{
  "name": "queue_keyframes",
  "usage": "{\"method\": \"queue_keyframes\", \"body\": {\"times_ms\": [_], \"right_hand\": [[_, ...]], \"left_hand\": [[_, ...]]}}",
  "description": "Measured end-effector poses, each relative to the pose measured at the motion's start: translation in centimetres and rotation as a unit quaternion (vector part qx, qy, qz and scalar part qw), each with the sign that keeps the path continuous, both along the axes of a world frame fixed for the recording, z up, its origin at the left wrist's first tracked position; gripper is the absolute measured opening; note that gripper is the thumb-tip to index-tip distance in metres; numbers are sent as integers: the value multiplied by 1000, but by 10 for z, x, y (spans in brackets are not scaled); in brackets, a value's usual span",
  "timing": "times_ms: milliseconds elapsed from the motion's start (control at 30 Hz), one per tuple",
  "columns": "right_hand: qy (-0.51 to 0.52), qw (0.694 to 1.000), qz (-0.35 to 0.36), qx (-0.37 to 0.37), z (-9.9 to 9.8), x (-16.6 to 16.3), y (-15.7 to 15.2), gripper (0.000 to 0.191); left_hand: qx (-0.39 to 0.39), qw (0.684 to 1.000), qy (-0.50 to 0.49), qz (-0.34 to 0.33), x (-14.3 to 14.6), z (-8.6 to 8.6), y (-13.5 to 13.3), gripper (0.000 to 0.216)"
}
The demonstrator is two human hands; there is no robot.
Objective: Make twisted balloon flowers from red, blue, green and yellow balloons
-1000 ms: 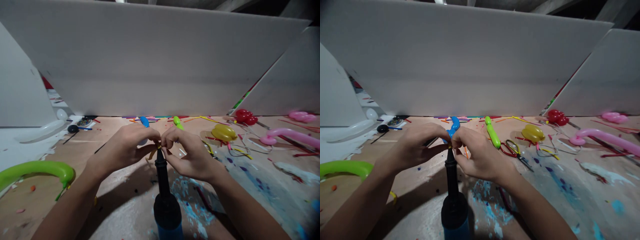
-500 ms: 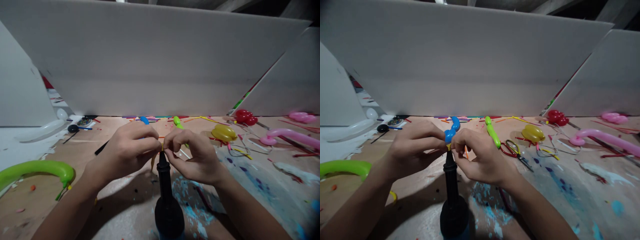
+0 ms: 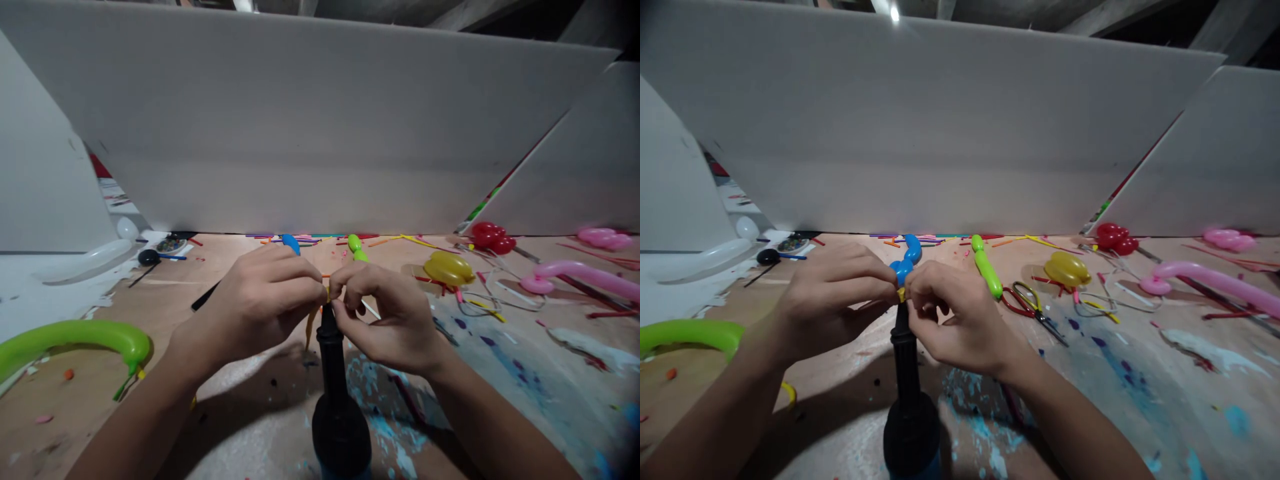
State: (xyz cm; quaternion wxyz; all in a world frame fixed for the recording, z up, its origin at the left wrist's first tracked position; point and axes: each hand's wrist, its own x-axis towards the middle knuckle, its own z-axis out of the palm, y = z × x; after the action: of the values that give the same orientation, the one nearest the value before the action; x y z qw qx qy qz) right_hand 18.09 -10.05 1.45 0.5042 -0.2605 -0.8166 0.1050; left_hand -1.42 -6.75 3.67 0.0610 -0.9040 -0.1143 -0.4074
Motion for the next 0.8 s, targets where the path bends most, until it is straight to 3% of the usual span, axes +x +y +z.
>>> {"method": "queue_keyframes", "body": {"times_ms": [200,800], "right_hand": [[-20,1000,7,-7,4,3,-2,29],[-78,996,34,-31,5,8,1,28]], "left_hand": [[-55,998,17,-15,-3,5,-3,9],[-85,995,47,-9,0,2,0,8]]}}
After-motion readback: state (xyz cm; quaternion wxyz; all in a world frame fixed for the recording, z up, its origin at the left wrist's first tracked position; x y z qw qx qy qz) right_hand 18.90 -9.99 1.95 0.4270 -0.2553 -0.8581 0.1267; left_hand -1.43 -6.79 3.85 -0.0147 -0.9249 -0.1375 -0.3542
